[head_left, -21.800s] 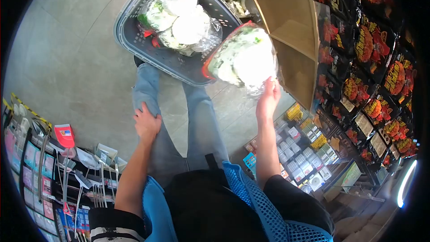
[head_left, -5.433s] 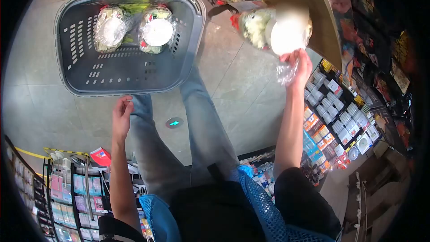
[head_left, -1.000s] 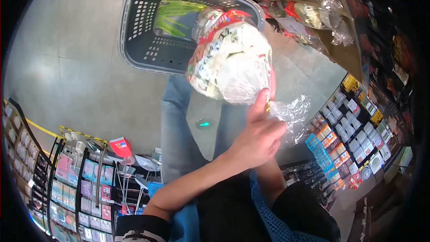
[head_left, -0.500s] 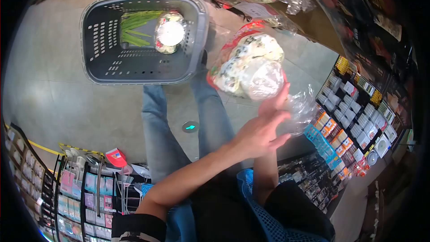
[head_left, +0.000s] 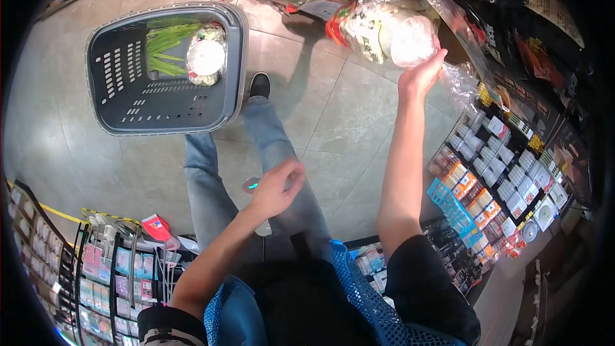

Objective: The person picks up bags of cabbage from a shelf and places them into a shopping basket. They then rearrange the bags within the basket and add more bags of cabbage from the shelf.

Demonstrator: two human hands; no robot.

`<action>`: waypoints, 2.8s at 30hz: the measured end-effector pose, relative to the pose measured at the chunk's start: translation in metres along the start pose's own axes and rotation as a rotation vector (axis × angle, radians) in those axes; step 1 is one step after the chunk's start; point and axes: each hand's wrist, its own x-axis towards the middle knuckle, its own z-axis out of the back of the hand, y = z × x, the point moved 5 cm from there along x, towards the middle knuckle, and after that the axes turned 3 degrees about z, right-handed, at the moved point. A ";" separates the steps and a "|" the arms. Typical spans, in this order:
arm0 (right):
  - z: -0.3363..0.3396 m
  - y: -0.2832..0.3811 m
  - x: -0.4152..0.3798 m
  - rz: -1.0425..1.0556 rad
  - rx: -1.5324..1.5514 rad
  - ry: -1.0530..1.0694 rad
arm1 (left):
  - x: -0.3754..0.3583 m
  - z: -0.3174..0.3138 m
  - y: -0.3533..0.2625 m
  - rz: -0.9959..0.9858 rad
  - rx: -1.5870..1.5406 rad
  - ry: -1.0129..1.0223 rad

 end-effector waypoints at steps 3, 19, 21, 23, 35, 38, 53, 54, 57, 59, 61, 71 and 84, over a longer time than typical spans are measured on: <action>-0.006 -0.023 0.026 -0.049 0.144 -0.071 | -0.009 -0.003 0.019 0.048 0.016 0.009; -0.071 -0.041 0.128 0.314 0.221 0.185 | -0.037 -0.015 0.058 0.233 0.084 0.094; -0.080 -0.037 0.135 0.354 0.230 0.204 | -0.037 -0.014 0.058 0.222 0.093 0.107; -0.087 -0.037 0.142 0.380 0.233 0.218 | -0.041 -0.012 0.058 0.226 0.096 0.105; -0.105 -0.005 0.126 0.435 -0.091 0.442 | -0.030 0.009 0.057 0.153 -0.010 -0.033; -0.094 -0.020 0.086 0.205 0.054 0.309 | 0.028 0.036 0.037 0.043 0.041 -0.069; -0.097 -0.073 0.024 -0.482 0.384 0.346 | 0.297 0.119 -0.084 0.081 -0.955 0.049; -0.096 -0.074 0.024 -0.488 0.403 0.358 | 0.296 0.120 -0.081 0.070 -0.981 0.061; -0.089 -0.076 0.019 -0.495 0.494 0.388 | 0.281 0.130 -0.063 0.059 -0.891 -0.028; -0.081 -0.082 0.015 -0.509 0.489 0.365 | 0.251 0.149 -0.058 -0.005 -0.855 -0.069; -0.073 -0.086 0.011 -0.546 0.482 0.271 | 0.217 0.173 -0.045 0.009 -0.856 -0.134; -0.010 -0.138 -0.101 -0.665 -0.084 0.380 | 0.158 0.276 0.238 0.401 0.347 -0.534; 0.045 -0.213 -0.368 -0.825 -0.696 0.712 | 0.229 0.290 0.240 0.708 0.744 -0.129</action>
